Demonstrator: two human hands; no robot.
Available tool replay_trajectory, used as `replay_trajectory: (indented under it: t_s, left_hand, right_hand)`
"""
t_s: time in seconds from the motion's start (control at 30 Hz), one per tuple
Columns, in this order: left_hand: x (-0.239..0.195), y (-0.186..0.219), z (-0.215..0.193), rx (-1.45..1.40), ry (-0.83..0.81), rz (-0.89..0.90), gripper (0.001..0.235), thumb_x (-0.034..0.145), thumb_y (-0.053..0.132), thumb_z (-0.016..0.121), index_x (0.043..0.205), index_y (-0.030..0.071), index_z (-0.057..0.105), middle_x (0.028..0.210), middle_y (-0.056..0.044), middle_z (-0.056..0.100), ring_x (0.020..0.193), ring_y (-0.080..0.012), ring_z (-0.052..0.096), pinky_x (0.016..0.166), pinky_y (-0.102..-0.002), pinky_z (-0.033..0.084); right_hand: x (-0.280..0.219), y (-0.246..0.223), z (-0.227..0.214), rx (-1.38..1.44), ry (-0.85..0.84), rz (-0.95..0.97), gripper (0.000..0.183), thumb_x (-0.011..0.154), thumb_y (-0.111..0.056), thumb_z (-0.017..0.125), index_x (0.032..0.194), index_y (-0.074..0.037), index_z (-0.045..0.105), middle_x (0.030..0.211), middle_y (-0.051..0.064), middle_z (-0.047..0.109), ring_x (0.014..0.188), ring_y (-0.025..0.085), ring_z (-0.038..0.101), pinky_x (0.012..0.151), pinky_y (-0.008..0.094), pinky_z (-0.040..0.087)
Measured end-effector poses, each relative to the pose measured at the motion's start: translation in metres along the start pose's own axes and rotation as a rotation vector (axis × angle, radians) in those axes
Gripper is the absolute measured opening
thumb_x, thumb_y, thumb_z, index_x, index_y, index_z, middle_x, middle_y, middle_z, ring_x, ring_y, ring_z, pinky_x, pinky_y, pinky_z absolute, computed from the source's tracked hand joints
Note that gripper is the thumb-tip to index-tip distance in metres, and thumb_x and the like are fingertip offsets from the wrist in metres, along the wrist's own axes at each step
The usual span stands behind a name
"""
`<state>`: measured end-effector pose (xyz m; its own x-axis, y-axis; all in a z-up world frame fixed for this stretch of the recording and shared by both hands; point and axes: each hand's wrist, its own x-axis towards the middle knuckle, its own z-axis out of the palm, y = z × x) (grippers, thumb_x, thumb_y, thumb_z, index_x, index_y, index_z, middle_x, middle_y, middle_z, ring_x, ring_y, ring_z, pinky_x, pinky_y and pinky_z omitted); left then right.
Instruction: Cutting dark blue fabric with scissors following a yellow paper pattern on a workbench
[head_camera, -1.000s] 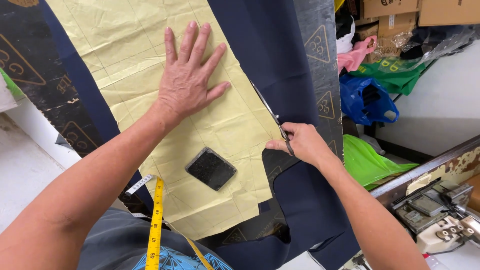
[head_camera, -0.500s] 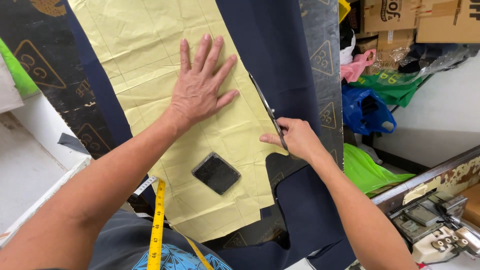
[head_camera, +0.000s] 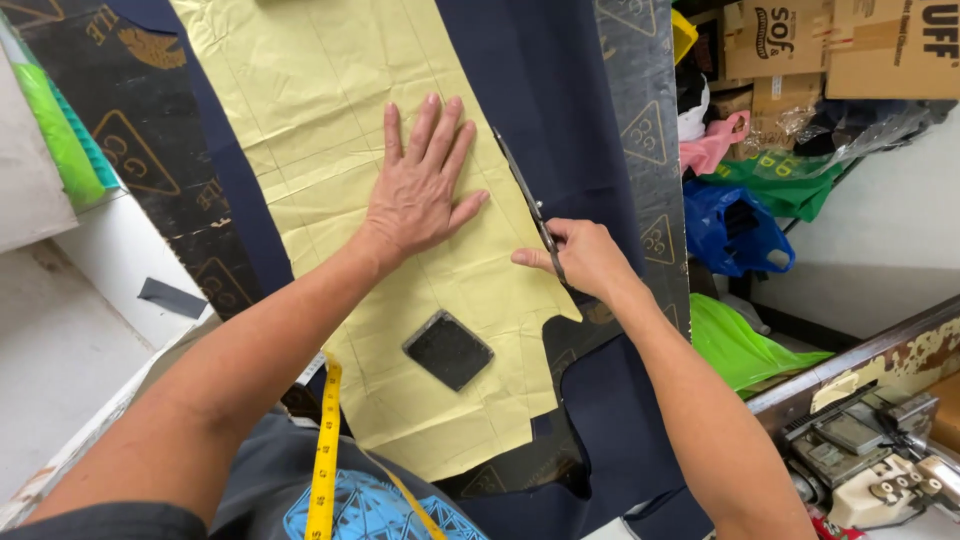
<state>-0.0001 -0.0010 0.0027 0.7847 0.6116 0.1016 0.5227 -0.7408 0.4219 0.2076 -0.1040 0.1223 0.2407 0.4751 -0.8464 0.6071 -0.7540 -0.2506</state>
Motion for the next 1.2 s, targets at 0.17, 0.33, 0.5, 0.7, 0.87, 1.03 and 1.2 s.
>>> replay_trajectory:
  t_s: [0.17,0.33,0.5,0.7,0.87,1.03,1.2]
  left_hand:
    - [0.002,0.001,0.006,0.126,-0.005,-0.061,0.078,0.105,0.063,0.032,0.161,0.011,0.042,0.172,-0.018,0.020,0.160,-0.0372,0.005,0.125,-0.067,-0.005]
    - [0.004,0.001,-0.004,-0.048,-0.040,-0.062,0.070,0.106,0.054,0.033,0.158,0.008,0.041,0.169,-0.018,0.023,0.159,-0.0372,0.009,0.124,-0.066,-0.005]
    - [0.025,-0.040,-0.014,-0.116,-0.010,-0.040,0.053,0.099,0.040,0.054,0.144,0.012,0.055,0.157,-0.013,0.038,0.151,-0.0362,0.026,0.120,-0.068,0.006]
    - [0.113,-0.173,-0.065,0.143,0.120,0.006,0.064,0.103,0.047,0.069,0.146,0.000,0.064,0.166,-0.028,0.043,0.154,-0.0478,0.028,0.120,-0.072,0.004]
    - [0.128,-0.188,-0.094,0.013,-0.085,-0.016,0.093,0.105,0.070,0.040,0.163,-0.002,0.042,0.170,-0.030,0.019,0.156,-0.0464,0.009,0.119,-0.074,0.003]
    - [0.123,-0.186,-0.092,0.037,-0.038,0.007,0.092,0.105,0.067,0.052,0.162,-0.006,0.050,0.169,-0.029,0.022,0.154,-0.0468,0.013,0.116,-0.075,0.012]
    - [0.123,-0.190,-0.084,0.015,-0.045,-0.004,0.095,0.105,0.072,0.043,0.165,-0.002,0.046,0.173,-0.028,0.018,0.158,-0.0451,0.005,0.120,-0.073,0.002]
  right_hand:
    - [0.025,0.019,0.005,-0.059,0.077,-0.043,0.049,0.067,-0.059,0.090,0.080,-0.015,0.071,0.057,0.008,0.060,0.074,0.030,0.074,0.071,0.039,0.054]
    - [0.021,-0.028,-0.007,-0.063,0.026,0.053,0.063,0.067,-0.069,0.083,0.101,-0.016,0.073,0.076,0.011,0.071,0.098,0.034,0.073,0.087,0.044,0.056]
    - [0.037,0.002,0.003,0.049,0.052,0.032,0.046,0.069,-0.056,0.091,0.083,-0.017,0.071,0.050,0.003,0.057,0.065,0.023,0.071,0.069,0.030,0.053]
    - [0.032,-0.035,-0.019,-0.085,-0.005,-0.011,0.063,0.078,-0.056,0.088,0.077,-0.011,0.044,0.062,0.000,0.029,0.065,0.014,0.025,0.061,0.032,0.025]
    - [0.037,-0.077,-0.034,-0.060,-0.088,0.050,0.063,0.080,-0.059,0.083,0.081,-0.011,0.041,0.069,0.000,0.030,0.068,0.017,0.028,0.063,0.033,0.026]
    - [0.043,-0.058,-0.021,-0.003,0.008,0.007,0.070,0.077,-0.052,0.091,0.072,-0.014,0.033,0.066,-0.003,0.024,0.068,0.014,0.019,0.059,0.030,0.020]
    - [0.046,-0.072,-0.028,-0.034,0.002,0.003,0.067,0.076,-0.055,0.089,0.073,-0.013,0.037,0.065,-0.002,0.025,0.067,0.014,0.021,0.060,0.032,0.021]
